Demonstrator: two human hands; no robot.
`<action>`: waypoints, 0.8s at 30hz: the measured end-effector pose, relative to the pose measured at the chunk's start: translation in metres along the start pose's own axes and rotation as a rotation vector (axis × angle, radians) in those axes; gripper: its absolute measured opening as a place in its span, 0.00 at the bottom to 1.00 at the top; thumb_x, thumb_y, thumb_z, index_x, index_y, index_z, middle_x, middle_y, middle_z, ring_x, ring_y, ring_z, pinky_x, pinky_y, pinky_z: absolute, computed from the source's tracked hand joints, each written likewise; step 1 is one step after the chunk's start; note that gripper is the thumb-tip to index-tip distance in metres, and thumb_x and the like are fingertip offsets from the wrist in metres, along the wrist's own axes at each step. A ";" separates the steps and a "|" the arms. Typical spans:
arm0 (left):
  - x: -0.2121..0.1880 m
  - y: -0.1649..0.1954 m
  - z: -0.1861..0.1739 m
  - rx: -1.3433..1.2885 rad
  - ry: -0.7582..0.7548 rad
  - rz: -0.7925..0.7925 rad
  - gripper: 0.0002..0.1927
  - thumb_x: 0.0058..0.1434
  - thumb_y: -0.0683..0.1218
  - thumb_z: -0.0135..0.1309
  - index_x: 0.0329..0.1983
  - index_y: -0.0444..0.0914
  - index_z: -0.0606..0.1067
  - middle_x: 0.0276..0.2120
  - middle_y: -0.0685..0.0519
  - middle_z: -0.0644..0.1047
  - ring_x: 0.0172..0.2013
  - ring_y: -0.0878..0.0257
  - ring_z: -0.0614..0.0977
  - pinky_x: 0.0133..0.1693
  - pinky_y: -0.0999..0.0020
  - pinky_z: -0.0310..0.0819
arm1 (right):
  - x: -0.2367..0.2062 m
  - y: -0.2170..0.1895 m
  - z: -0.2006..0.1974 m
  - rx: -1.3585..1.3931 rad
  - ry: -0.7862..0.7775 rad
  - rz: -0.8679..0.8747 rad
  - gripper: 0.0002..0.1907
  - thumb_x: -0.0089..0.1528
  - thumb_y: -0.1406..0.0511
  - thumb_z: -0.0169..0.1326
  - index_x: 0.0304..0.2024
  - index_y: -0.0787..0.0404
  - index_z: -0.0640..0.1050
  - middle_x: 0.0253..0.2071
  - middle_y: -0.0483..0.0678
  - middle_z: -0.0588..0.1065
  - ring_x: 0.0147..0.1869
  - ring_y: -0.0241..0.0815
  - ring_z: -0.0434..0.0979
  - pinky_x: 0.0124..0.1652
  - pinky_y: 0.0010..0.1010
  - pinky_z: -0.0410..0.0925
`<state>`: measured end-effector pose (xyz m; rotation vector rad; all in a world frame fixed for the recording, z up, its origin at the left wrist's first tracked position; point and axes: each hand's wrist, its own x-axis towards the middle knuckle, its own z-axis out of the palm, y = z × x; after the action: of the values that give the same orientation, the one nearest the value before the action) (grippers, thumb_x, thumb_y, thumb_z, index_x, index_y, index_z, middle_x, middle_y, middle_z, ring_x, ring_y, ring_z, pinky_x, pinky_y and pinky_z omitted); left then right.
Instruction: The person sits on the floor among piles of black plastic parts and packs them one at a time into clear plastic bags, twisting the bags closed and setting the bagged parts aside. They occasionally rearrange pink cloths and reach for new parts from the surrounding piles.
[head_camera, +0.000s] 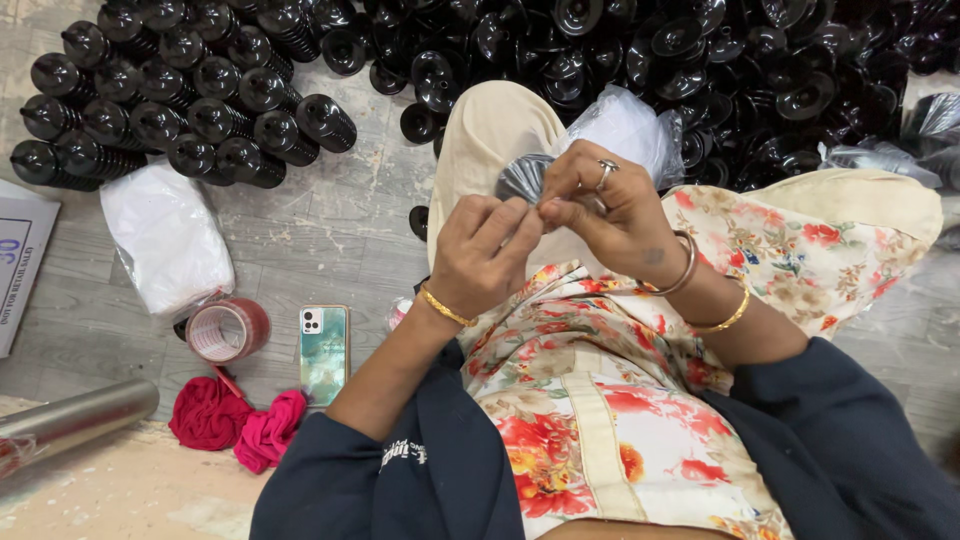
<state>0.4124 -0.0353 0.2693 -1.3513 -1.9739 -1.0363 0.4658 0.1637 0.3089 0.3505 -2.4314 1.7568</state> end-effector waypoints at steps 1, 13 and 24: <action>-0.001 0.000 0.000 -0.001 0.008 -0.009 0.15 0.53 0.37 0.58 0.45 0.30 0.76 0.42 0.47 0.76 0.38 0.52 0.76 0.41 0.59 0.73 | -0.001 0.001 0.002 -0.049 0.038 -0.019 0.05 0.65 0.76 0.59 0.38 0.66 0.76 0.41 0.48 0.72 0.41 0.35 0.76 0.39 0.26 0.70; -0.016 -0.014 -0.004 0.203 -0.146 0.056 0.10 0.55 0.40 0.57 0.41 0.33 0.78 0.38 0.50 0.74 0.39 0.55 0.77 0.40 0.61 0.73 | 0.008 0.038 -0.012 -0.587 0.153 -0.010 0.04 0.65 0.74 0.62 0.38 0.66 0.78 0.35 0.50 0.75 0.34 0.41 0.73 0.34 0.32 0.65; -0.012 -0.005 0.012 -0.231 -0.011 -0.167 0.14 0.53 0.33 0.59 0.44 0.33 0.77 0.40 0.48 0.77 0.41 0.52 0.79 0.44 0.59 0.76 | -0.017 0.062 0.006 0.417 -0.034 0.528 0.05 0.71 0.66 0.54 0.43 0.63 0.76 0.34 0.37 0.72 0.34 0.27 0.63 0.33 0.21 0.59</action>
<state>0.4122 -0.0328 0.2513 -1.3274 -2.0528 -1.3729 0.4669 0.1788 0.2458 -0.2627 -2.3019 2.4923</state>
